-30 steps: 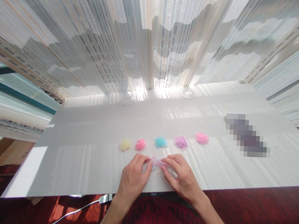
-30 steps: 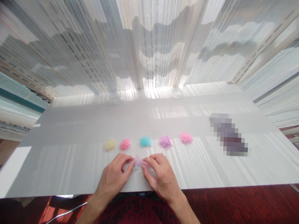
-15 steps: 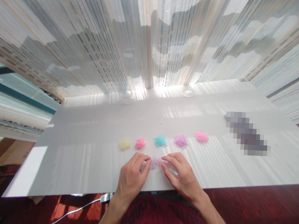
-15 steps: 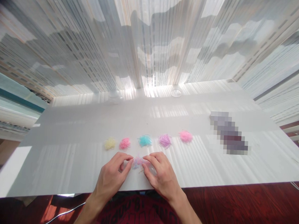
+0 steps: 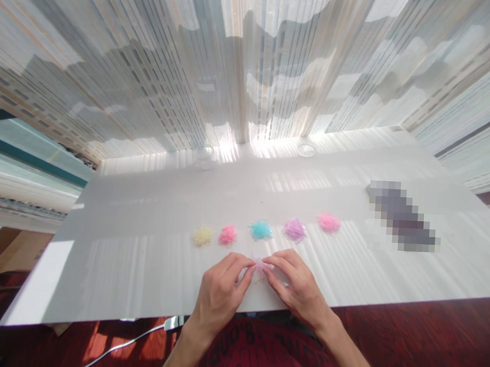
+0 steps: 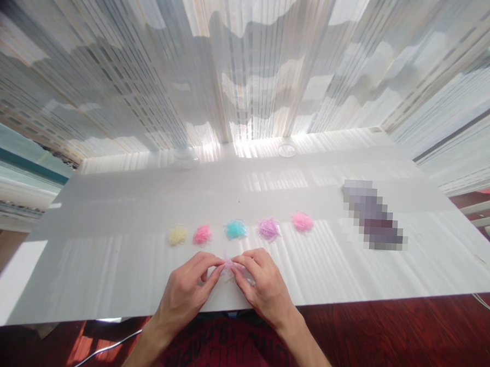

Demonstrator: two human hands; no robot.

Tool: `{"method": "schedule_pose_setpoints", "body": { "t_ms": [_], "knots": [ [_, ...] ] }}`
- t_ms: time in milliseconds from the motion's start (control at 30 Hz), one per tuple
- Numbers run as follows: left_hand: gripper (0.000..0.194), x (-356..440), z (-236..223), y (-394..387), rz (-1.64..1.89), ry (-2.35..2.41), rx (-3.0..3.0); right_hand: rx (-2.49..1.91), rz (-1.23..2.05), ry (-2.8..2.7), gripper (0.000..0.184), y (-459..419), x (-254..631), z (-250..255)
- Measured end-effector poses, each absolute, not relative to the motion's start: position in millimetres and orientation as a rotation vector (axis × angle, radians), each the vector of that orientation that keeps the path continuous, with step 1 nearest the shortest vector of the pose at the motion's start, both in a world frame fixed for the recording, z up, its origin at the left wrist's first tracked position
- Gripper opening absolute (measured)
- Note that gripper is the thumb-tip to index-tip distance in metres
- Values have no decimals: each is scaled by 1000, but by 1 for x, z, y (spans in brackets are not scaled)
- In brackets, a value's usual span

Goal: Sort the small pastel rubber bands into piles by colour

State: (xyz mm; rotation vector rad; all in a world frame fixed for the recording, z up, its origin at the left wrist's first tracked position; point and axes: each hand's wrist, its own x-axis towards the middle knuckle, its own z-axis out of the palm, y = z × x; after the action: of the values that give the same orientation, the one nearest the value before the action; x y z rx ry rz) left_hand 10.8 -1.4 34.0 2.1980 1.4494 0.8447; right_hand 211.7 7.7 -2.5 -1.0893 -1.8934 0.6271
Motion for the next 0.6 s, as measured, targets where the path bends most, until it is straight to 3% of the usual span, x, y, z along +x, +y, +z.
{"method": "schedule_pose_setpoints", "body": {
  "t_ms": [600],
  "knots": [
    [10,-3,26,-6,905,1444,1949,-1108,613,-1872,17,8,211,-1]
  ]
}}
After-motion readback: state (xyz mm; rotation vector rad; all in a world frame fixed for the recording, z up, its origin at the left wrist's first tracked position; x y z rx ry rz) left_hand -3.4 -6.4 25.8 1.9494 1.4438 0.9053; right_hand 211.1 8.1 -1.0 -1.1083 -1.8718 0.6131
